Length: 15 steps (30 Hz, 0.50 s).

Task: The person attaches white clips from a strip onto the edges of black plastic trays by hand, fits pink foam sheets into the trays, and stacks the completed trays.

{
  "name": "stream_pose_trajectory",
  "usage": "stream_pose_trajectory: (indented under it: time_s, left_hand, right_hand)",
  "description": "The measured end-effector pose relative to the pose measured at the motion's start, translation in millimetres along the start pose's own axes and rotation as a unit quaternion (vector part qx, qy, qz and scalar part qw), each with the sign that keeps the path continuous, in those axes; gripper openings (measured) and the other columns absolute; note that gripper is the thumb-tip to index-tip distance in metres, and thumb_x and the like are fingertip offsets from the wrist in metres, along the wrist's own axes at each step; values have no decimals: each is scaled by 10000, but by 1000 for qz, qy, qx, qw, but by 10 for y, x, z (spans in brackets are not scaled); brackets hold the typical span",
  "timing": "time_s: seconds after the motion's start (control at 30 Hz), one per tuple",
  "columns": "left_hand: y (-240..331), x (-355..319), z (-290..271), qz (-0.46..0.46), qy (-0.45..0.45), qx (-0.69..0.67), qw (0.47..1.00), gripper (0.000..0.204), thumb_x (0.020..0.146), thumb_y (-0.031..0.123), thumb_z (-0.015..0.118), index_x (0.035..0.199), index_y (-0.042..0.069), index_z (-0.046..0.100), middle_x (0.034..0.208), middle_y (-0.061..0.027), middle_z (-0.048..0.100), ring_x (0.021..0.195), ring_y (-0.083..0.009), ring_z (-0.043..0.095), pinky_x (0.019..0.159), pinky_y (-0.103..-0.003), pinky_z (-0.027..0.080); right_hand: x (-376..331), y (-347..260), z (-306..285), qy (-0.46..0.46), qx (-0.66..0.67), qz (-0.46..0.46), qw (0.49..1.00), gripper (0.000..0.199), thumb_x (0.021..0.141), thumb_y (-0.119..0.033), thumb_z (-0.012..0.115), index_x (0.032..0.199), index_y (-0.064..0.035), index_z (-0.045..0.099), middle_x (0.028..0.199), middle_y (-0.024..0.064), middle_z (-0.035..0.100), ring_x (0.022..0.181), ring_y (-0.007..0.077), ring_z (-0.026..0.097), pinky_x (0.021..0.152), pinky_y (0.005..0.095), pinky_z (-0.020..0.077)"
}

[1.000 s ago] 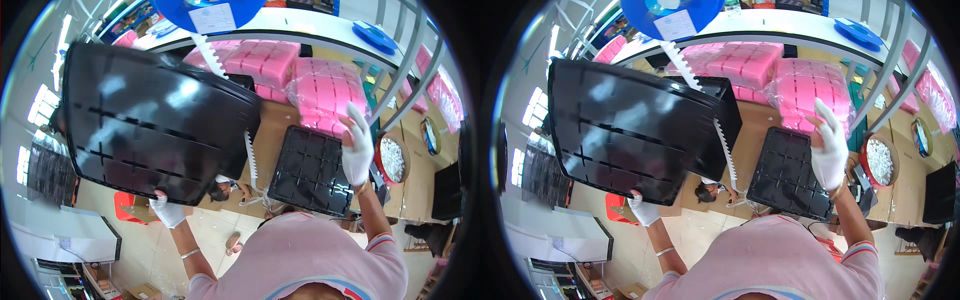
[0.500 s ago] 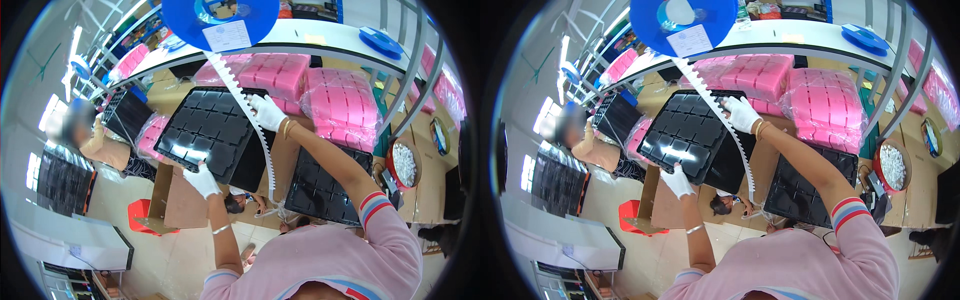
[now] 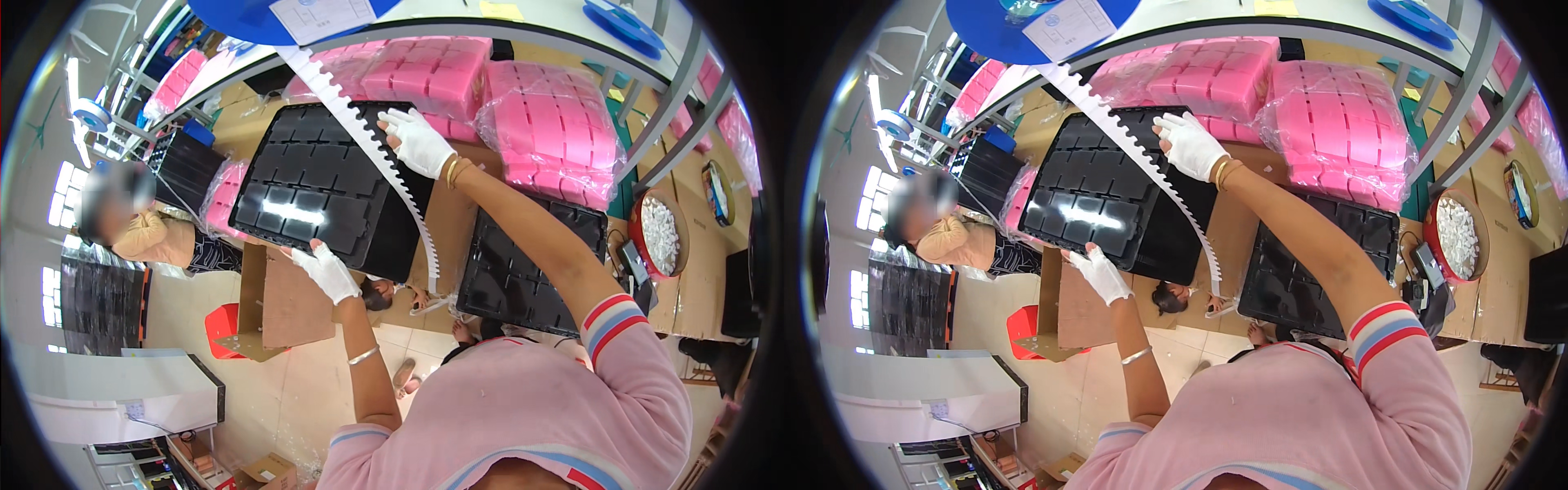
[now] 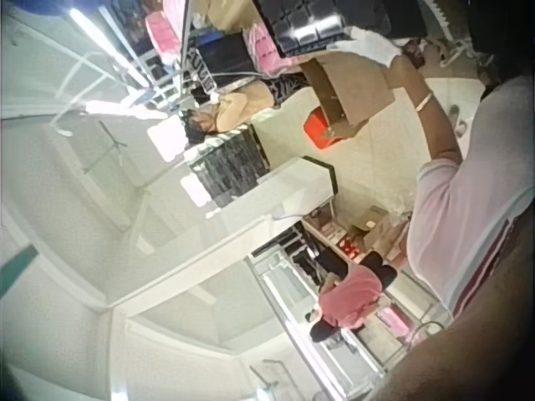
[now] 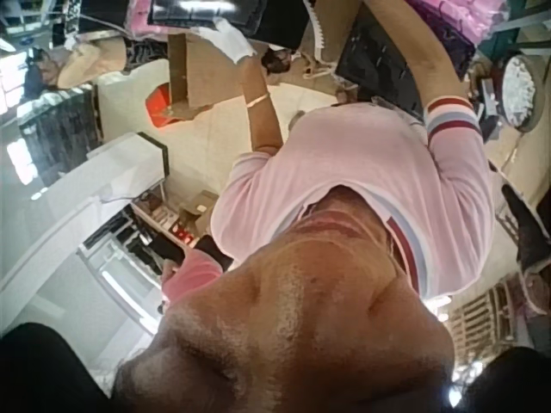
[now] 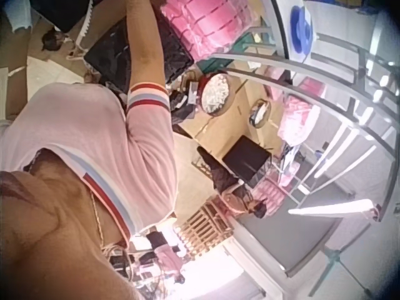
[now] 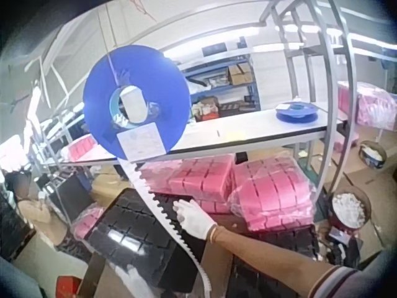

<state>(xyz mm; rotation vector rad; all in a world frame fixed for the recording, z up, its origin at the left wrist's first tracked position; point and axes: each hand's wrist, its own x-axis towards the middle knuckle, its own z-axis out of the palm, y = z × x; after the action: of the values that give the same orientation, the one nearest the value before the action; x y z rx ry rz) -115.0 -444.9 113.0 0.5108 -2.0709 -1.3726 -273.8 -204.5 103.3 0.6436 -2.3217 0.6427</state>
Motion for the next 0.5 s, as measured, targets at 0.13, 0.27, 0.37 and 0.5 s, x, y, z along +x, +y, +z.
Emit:
stream_pose_trajectory:
  time_s: [0.13,0.27,0.37,0.5]
  left_hand:
    - [-31,84,169,26,7,80,996,730,1027,349,424,1521,-92,116,1596,-271,154,1485,-358,187,1204,-372,141]
    - [138,-208,-58,-27,-14,-13,999,731,1030,429,420,1536,-34,169,1590,-253,197,1467,-353,238,1185,-383,212]
    - [-431,-614,-188,-63,43,-93,993,423,1026,230,490,1350,-42,491,1342,-191,543,1180,-288,564,995,-352,453]
    - [-1246,-1350,-113,-164,-196,-92,962,250,900,-39,550,1146,-46,599,1090,-101,667,913,-163,643,768,-264,514]
  right_hand:
    - [82,250,-19,41,25,-10,999,294,891,-161,535,1148,-74,648,1308,97,599,1272,268,498,1085,482,334]
    - [-64,-147,-202,11,155,74,985,370,948,-134,529,1305,-50,575,1402,130,540,1325,313,462,1117,368,347]
    - [-894,-533,-205,102,333,208,914,414,942,-67,563,1356,-71,556,1365,133,582,1317,263,508,1118,334,372]
    - [-1945,-881,72,-6,383,354,853,453,854,-161,700,1283,-51,603,1277,171,618,1213,289,584,1023,316,440]
